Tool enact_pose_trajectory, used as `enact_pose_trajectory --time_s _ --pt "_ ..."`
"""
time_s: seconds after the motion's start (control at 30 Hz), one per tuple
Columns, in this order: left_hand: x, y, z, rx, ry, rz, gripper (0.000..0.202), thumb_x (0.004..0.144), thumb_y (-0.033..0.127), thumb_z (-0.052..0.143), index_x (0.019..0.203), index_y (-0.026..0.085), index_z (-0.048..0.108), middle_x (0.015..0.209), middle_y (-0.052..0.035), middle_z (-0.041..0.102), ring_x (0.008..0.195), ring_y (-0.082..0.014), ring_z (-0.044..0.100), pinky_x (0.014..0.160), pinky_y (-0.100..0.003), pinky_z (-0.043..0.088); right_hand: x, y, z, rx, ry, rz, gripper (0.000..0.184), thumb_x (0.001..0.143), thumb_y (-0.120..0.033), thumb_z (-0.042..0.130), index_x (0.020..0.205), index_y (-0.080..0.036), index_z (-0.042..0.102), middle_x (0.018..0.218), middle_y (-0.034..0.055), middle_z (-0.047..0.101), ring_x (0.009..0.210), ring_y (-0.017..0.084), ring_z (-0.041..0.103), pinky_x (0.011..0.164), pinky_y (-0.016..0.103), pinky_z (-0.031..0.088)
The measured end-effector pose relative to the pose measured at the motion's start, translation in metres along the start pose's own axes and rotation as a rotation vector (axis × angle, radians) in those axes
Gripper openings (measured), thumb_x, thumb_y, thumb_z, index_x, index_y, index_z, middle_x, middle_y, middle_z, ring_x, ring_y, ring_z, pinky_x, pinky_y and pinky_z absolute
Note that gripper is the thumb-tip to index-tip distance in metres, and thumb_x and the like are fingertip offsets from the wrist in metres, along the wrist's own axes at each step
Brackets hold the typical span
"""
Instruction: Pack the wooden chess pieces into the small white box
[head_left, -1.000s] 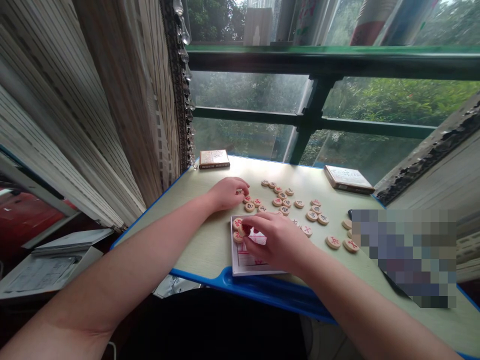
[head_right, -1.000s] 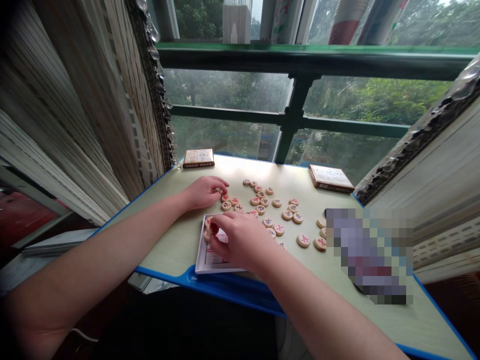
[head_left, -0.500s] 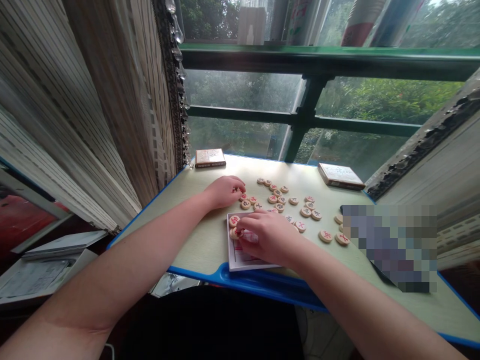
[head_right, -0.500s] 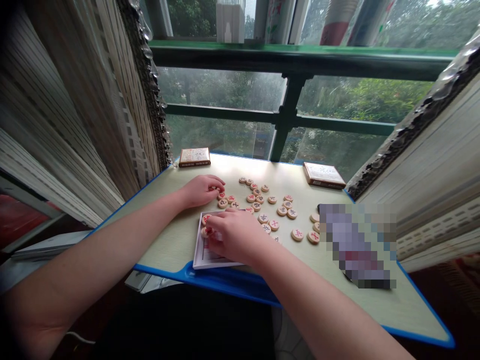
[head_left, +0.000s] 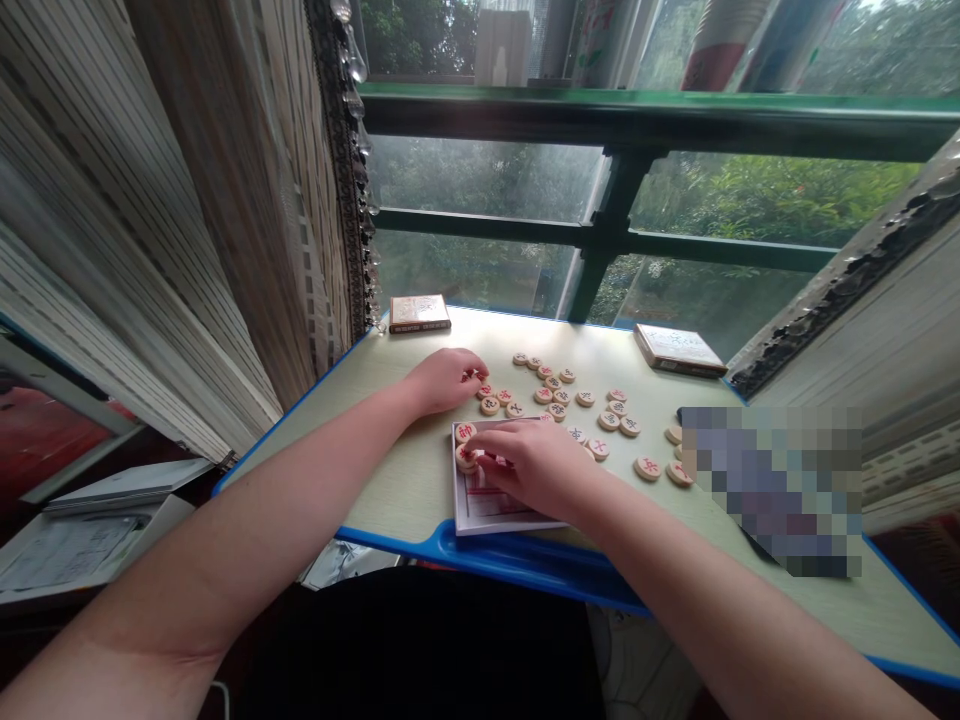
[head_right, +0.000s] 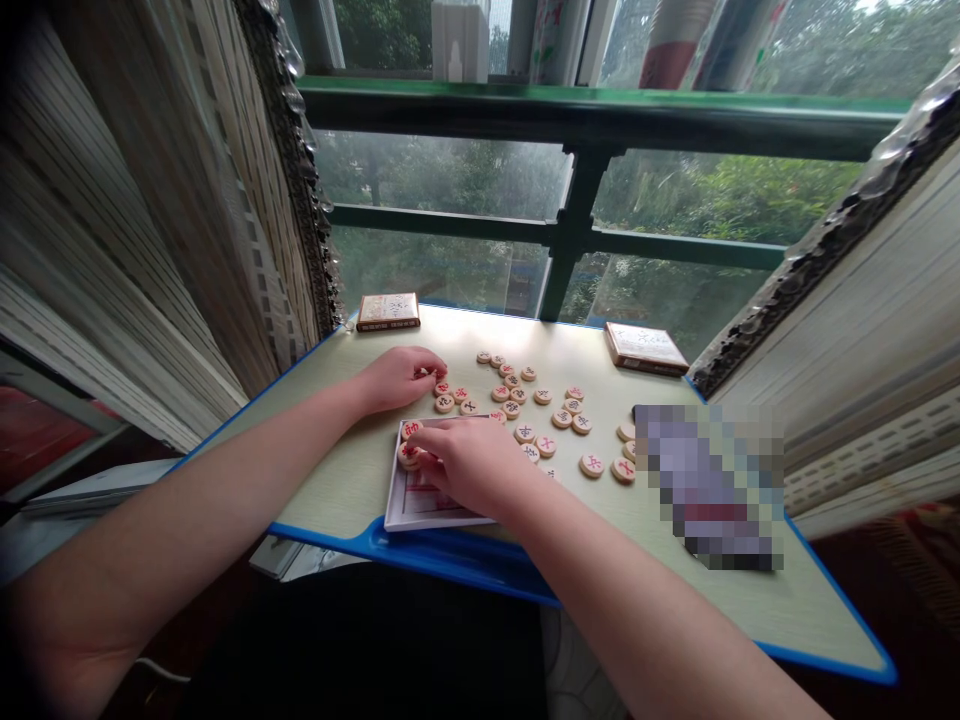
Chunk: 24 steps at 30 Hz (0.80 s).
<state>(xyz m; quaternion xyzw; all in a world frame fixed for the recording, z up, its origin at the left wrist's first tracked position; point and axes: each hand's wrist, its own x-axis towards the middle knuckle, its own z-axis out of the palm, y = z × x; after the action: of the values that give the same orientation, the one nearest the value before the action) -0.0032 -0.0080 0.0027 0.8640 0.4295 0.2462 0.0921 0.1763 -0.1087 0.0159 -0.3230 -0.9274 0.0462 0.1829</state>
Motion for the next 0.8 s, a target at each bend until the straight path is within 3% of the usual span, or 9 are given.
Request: enact_pose_trajectory --time_s 0.1,0.27,0.37,0.53,0.67,0.8 --pt "-0.0002 0.0004 -0.0003 0.016 -0.01 -0.012 0.027 0.074 0.019 0.048 0.091 0.016 0.07 0.092 -0.0043 0.069 0.083 -0.0168 0.061 0.076 -0.027 0.048 -0.0008 -0.0016 -0.0014 -0.034 0.019 0.034 0.028 0.078 -0.02 0.059 0.106 -0.023 0.061 0.079 0.0012 0.069 0.067 0.014 0.058 0.056 0.024 0.03" --pt "-0.0005 0.003 -0.0017 0.005 -0.065 -0.005 0.032 0.08 0.024 0.046 0.101 0.016 0.068 0.103 -0.0051 0.068 0.094 -0.0179 0.06 0.086 -0.029 0.046 -0.0004 -0.0015 -0.0036 0.004 0.013 -0.057 0.011 0.081 -0.021 0.055 0.087 -0.021 0.064 0.075 0.0013 0.066 0.066 0.013 0.055 0.054 0.024 0.028" --pt "-0.0002 0.0038 -0.0025 -0.013 -0.089 -0.006 0.038 0.087 0.028 0.038 0.114 0.017 0.062 0.112 -0.0054 0.065 0.104 -0.0179 0.057 0.094 -0.029 0.043 -0.0007 0.0 -0.0038 -0.008 0.028 -0.071 0.014 0.08 -0.017 0.053 0.081 -0.022 0.066 0.076 0.0016 0.067 0.066 0.012 0.055 0.054 0.024 0.028" --pt "-0.0002 0.0005 -0.0032 -0.015 -0.165 0.033 0.04 0.09 0.031 0.036 0.12 0.019 0.059 0.12 -0.0067 0.059 0.11 -0.0169 0.053 0.1 -0.028 0.038 -0.0026 0.0015 -0.0049 -0.004 0.091 -0.075 0.019 0.082 -0.016 0.05 0.084 -0.02 0.068 0.073 0.0035 0.067 0.067 0.013 0.056 0.056 0.024 0.031" --pt "-0.0012 -0.0012 -0.0032 -0.023 -0.228 0.033 0.039 0.089 0.033 0.038 0.119 0.023 0.061 0.13 -0.0058 0.052 0.119 -0.0186 0.047 0.105 -0.03 0.033 -0.0028 0.0013 -0.0034 0.021 0.043 -0.113 0.02 0.079 -0.015 0.053 0.088 -0.024 0.069 0.074 0.0009 0.067 0.067 0.013 0.056 0.057 0.024 0.032" --pt "-0.0023 0.0012 -0.0029 -0.012 -0.279 0.007 0.039 0.089 0.025 0.037 0.119 0.027 0.061 0.137 -0.0026 0.046 0.125 -0.0198 0.042 0.108 -0.031 0.03 -0.0025 0.0019 -0.0009 0.039 0.024 -0.107 0.023 0.078 -0.013 0.054 0.091 -0.024 0.068 0.078 0.0009 0.068 0.071 0.014 0.058 0.059 0.024 0.034"
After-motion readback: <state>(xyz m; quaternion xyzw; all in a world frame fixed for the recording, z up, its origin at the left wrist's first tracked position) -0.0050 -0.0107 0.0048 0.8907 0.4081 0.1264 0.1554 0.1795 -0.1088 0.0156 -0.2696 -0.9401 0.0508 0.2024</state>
